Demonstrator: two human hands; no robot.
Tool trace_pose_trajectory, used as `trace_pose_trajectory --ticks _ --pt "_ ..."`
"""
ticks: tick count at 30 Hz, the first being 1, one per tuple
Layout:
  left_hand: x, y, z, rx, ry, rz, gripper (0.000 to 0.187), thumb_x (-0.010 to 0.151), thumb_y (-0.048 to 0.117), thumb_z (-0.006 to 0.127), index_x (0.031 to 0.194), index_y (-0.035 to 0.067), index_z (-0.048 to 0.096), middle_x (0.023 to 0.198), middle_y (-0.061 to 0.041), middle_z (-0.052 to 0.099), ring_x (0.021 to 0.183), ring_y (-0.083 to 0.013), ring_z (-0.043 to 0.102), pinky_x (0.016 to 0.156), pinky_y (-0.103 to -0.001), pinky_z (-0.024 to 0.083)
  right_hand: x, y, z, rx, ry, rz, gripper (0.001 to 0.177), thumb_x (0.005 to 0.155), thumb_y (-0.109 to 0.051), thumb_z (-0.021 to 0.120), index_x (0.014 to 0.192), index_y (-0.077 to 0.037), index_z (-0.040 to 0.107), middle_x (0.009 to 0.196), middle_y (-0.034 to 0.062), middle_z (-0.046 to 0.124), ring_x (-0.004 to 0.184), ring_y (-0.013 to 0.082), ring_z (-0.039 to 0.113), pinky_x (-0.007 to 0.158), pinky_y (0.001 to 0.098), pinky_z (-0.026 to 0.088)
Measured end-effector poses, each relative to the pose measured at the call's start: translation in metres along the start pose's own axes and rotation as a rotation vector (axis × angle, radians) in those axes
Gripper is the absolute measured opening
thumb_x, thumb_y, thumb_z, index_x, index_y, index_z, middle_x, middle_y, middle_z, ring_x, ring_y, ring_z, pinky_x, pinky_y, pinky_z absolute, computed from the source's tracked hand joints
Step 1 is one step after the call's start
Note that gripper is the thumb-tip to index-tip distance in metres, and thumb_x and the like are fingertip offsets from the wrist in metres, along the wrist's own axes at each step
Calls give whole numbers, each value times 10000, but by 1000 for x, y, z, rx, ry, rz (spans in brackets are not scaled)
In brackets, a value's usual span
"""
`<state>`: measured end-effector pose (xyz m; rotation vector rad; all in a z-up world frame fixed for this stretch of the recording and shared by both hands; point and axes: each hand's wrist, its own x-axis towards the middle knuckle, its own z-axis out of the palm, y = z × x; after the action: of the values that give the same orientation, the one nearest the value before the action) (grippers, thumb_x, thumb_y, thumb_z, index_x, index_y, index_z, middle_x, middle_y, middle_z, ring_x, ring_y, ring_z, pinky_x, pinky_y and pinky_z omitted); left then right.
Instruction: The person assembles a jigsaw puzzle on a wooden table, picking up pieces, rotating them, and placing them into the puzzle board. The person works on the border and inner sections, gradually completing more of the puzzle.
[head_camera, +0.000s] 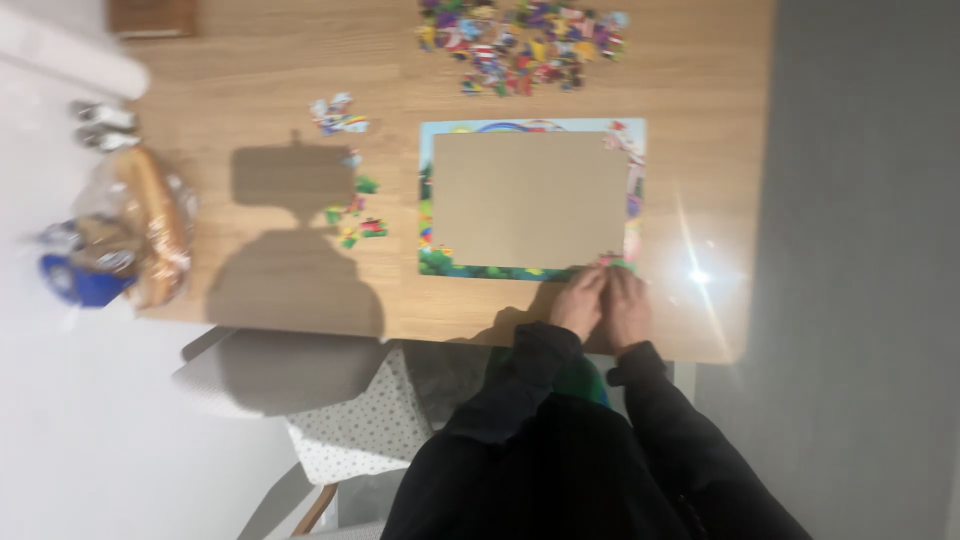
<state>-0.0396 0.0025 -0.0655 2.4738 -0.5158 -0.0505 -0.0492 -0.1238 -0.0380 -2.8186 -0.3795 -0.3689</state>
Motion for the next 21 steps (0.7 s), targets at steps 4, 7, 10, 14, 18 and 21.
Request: trace_pose_trajectory --ticks 4,7,10,14,18,21 --pt "7 -6 -50 -118 -102 -128 421 842 160 527 1262 164 562 1248 24 550 1182 -211 580 1001 -300 482 17 -3 7 -11 -4 -19 453 728 -111 662 1175 -52 627 1065 79 603 1035 229 583 883 315 471" --pt "5 -35 -85 -101 -69 -206 420 872 206 513 1284 287 539 1159 65 581 1055 -200 643 902 -306 539 47 -36 28 -10 33 -6 536 679 -167 722 1186 -38 601 1065 97 581 970 239 585 863 310 477" --pt "2 -84 -124 -95 33 -233 379 825 210 551 1203 234 569 1147 25 587 1044 -222 651 875 -322 553 94 -93 46 152 -91 -26 468 718 -201 724 1167 -117 623 1053 35 593 936 218 619 838 306 503" --pt "-6 -157 -189 -15 125 -375 286 773 160 566 1056 180 600 1127 -8 585 1006 -272 649 841 -359 565 157 -176 67 226 -168 -171 508 734 -222 719 1222 -142 601 1094 39 609 993 218 635 872 289 520" --pt "-1 -237 -252 37 251 -554 200 887 189 539 1055 191 648 1049 -13 615 952 -250 671 783 -342 572 218 -246 78 246 -236 -331 490 802 -105 614 1289 -104 556 1210 78 581 1099 233 604 946 286 493" --pt "13 -283 -304 34 336 -603 134 882 88 569 986 113 649 1004 -38 613 926 -265 663 775 -300 558 254 -282 58 112 -277 -426 482 804 -50 603 1280 -104 555 1265 63 556 1116 197 595 973 256 472"
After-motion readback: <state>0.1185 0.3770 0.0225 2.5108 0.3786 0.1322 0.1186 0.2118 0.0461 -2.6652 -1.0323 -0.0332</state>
